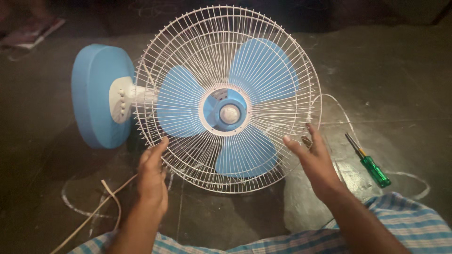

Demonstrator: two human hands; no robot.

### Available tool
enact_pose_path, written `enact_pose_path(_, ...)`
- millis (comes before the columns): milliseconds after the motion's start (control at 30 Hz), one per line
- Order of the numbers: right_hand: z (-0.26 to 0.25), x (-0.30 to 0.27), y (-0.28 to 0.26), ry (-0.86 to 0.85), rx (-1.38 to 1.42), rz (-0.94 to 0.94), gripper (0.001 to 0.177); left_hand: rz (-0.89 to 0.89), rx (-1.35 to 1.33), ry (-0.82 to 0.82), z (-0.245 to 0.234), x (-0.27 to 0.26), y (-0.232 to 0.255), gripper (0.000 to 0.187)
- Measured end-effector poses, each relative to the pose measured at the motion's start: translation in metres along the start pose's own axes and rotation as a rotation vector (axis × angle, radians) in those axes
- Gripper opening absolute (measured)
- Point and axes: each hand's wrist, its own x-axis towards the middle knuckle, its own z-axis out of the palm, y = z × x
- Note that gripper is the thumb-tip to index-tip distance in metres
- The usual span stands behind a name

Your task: The person removes the front grille of a blue and white electric fan, then unscrews the central hub nut to detach the fan blades. The blades and hub nut are placed on the floor, leaving the motor housing exposed.

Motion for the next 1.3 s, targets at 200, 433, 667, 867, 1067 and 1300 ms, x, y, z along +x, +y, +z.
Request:
enact_pose_path(200,-0.011,-0.004,-0.003,-0.030,-0.018,0.003,0.105,0.032,-0.025,0.016,-0.002,-0.003,0.005,0.043)
enact_pose_path(433,-0.015,-0.016,-0.014,-0.030,-0.127,-0.125,0.098,0.021,-0.061,0.034,-0.007,-0.003,0.005,0.059)
enact_pose_path(667,-0.026,-0.024,-0.015,-0.020,-0.089,-0.333,0.086,-0.012,-0.108,0.027,-0.010,-0.005,-0.001,0.074)
enact_pose_path(867,-0.031,-0.029,-0.013,-0.098,0.195,-0.368,0.068,-0.025,-0.072,0.069,-0.014,-0.014,-0.006,0.073)
enact_pose_path(1067,-0.041,-0.030,-0.020,-0.091,0.244,-0.371,0.068,-0.027,-0.060,0.107,-0.014,-0.026,-0.008,0.058)
enact_pose_path(1300,-0.077,-0.034,-0.026,-0.089,0.357,-0.327,0.071,0.060,-0.076,0.082,-0.002,-0.050,-0.006,0.065)
